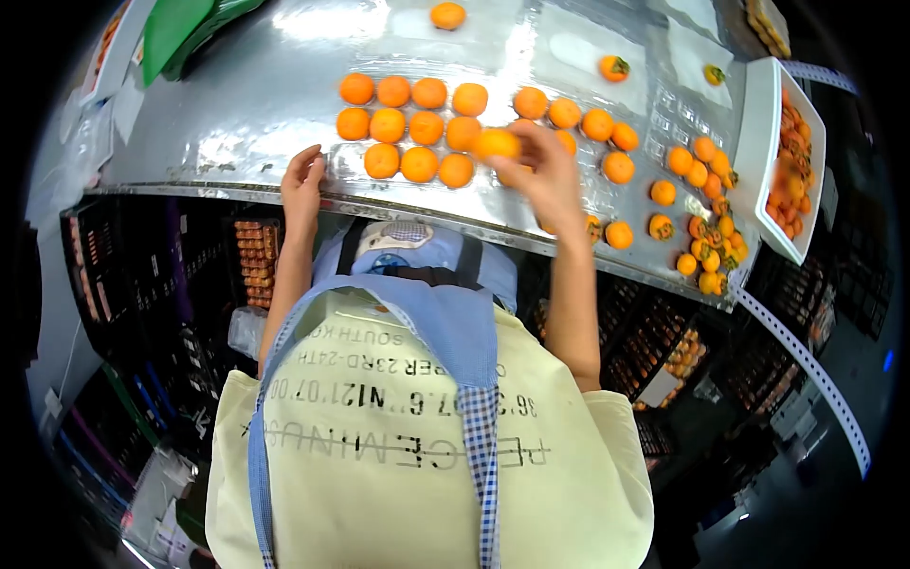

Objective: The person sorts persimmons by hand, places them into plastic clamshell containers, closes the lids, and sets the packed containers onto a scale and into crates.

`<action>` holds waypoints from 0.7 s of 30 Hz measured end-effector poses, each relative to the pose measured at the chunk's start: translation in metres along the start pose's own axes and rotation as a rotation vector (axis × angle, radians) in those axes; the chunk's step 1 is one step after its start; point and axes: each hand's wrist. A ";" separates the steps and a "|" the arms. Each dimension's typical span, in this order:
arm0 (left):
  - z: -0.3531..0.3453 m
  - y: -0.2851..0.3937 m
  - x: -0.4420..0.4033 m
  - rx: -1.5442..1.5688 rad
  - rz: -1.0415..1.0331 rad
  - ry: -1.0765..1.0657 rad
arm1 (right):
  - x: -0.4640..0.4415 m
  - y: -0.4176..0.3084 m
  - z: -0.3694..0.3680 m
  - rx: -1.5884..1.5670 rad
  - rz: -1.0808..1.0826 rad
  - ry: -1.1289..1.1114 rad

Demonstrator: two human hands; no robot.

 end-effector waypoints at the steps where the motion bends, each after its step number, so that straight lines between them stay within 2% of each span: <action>1: -0.001 0.002 0.000 0.000 0.037 -0.005 | -0.008 -0.013 -0.028 0.239 0.067 -0.079; 2: -0.001 0.004 0.000 0.001 0.073 -0.011 | -0.021 -0.009 -0.055 0.216 0.100 -0.201; 4: 0.001 0.007 -0.001 -0.009 0.089 -0.042 | -0.039 -0.024 -0.104 0.410 0.261 -0.341; 5: 0.003 0.010 -0.002 0.046 0.121 -0.076 | -0.046 -0.020 -0.127 0.442 0.365 -0.339; 9: 0.012 0.007 -0.011 0.176 0.239 -0.250 | -0.064 -0.017 -0.172 0.795 0.446 -0.491; 16: 0.019 0.012 -0.023 0.245 0.368 -0.412 | -0.071 -0.022 -0.189 1.037 0.624 -0.441; 17: 0.020 0.015 -0.026 0.258 0.380 -0.434 | -0.068 -0.018 -0.194 1.020 0.678 -0.316; 21: 0.025 0.015 -0.044 0.237 0.396 -0.502 | -0.063 -0.022 -0.195 1.073 0.654 -0.256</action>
Point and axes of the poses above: each hand's wrist, its own x-axis away from the middle knuckle, its own z-axis out of the back of the hand, y = z × x, and after that the axes turned 6 degrees about x, right-handed
